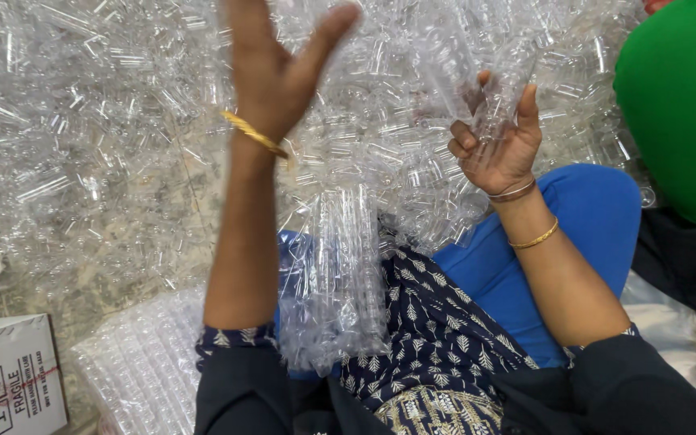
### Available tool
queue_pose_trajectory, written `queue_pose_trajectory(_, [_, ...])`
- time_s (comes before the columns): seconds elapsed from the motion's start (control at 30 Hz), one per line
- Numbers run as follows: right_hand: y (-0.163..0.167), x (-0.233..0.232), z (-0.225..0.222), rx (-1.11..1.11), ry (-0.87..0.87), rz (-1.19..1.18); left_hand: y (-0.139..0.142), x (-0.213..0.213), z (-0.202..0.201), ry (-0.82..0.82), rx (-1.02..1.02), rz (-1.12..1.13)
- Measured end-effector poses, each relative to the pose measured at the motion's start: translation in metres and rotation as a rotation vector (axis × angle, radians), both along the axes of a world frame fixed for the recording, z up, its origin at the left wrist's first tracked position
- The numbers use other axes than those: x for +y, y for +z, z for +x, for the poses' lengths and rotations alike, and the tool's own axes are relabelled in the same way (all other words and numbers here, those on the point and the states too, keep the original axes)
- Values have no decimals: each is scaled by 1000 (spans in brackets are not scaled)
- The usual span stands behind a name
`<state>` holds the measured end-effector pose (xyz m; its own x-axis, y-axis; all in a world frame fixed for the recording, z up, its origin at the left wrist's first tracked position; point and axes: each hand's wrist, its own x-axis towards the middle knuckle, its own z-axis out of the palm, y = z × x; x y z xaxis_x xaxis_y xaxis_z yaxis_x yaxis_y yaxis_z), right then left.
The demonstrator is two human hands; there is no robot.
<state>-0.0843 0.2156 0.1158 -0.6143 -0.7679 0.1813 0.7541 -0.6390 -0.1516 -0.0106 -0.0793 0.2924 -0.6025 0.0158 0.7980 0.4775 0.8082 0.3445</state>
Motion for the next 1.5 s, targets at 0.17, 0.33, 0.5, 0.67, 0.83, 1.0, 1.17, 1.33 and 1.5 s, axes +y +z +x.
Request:
queue_pose_trajectory(0.17, [8, -3, 15, 54, 60, -16, -82, 75, -12, -452, -644, 1067])
queue_pose_trajectory(0.33, [20, 0, 25, 130, 173, -43, -105, 72, 5, -634, -574, 1563])
queue_pose_trajectory(0.5, [30, -3, 32, 786, 58, 547, -74, 48, 39, -695, -310, 1524])
queue_pose_trajectory(0.67, [34, -9, 60, 940, 118, 704, -64, 74, 93, -387, -601, 1066])
queue_pose_trajectory(0.83, [69, -2, 78, 1732, -636, 968, -43, 50, 151, -242, -232, 1085])
queue_pose_trajectory(1.0, [123, -5, 94, 2208, -1021, 1206, -35, 27, 243, 8, -733, 1031])
queue_pose_trajectory(1.17, [140, -51, 137, 2422, -1449, 770, -73, 42, 288, 26, -915, 702])
queue_pose_trajectory(1.33, [145, -48, 238, 2001, -662, 347, -116, 46, 330, 3, -575, 1086])
queue_pose_trajectory(1.5, [120, -64, 256, 2198, -240, 805, -119, 22, 414, 137, -659, 1206])
